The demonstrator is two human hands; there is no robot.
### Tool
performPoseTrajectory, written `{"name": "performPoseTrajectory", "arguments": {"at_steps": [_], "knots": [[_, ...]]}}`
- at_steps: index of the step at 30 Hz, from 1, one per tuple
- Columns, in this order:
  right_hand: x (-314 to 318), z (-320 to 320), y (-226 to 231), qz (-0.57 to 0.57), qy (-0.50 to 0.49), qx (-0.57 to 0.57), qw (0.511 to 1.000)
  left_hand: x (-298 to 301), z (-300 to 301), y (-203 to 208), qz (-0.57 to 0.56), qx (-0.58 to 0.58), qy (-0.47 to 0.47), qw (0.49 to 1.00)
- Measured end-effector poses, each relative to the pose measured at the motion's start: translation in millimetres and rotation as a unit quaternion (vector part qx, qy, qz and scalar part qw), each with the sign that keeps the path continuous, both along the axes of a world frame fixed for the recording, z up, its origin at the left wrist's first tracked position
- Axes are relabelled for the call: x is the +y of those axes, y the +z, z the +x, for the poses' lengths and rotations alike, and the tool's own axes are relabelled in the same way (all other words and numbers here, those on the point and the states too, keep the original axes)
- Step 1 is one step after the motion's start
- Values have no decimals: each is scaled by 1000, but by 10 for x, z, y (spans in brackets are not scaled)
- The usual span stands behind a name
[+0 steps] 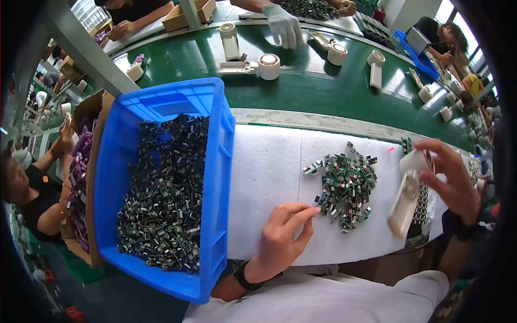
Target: Assembling small handheld fans by inserting motor and PCB components into plastic housings on a production line.
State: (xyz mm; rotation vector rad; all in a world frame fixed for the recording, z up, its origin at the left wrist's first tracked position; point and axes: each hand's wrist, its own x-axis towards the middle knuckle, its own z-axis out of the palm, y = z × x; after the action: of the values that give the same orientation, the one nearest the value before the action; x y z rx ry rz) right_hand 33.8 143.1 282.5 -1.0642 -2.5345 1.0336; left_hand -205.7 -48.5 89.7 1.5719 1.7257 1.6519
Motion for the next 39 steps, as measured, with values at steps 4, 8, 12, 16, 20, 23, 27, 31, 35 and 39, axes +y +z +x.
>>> {"name": "performPoseTrajectory", "arguments": {"at_steps": [4,8,12,16,20,23,27,31,35,39], "knots": [[-735,329,-443,34,-20,-80,996,89,133,-40,8,-14,-44,999],[-1007,554,-1393,130,-115,-58,983,255,365,-198,-1,-17,-122,992],[-916,664,-1810,334,-166,-74,925,378,692,-496,6,-32,-218,975],[-1060,952,-2080,192,-184,-1,964,372,1106,-700,-13,-44,-310,950],[-1088,1095,-2243,101,-142,-3,985,347,1317,-692,-70,-72,-370,924],[-1074,1129,-2411,205,-72,9,976,279,1373,-699,-73,-48,-369,925],[-1052,1085,-2480,167,-75,100,978,257,1313,-727,-89,-69,-375,920],[-1133,874,-2524,133,-227,156,952,249,1264,-788,-121,-163,-354,913],[-1142,842,-2541,160,-252,128,946,332,1321,-825,-117,-247,-274,922],[-1131,892,-2564,255,-215,77,940,431,1375,-872,-87,-221,-231,943]]}}
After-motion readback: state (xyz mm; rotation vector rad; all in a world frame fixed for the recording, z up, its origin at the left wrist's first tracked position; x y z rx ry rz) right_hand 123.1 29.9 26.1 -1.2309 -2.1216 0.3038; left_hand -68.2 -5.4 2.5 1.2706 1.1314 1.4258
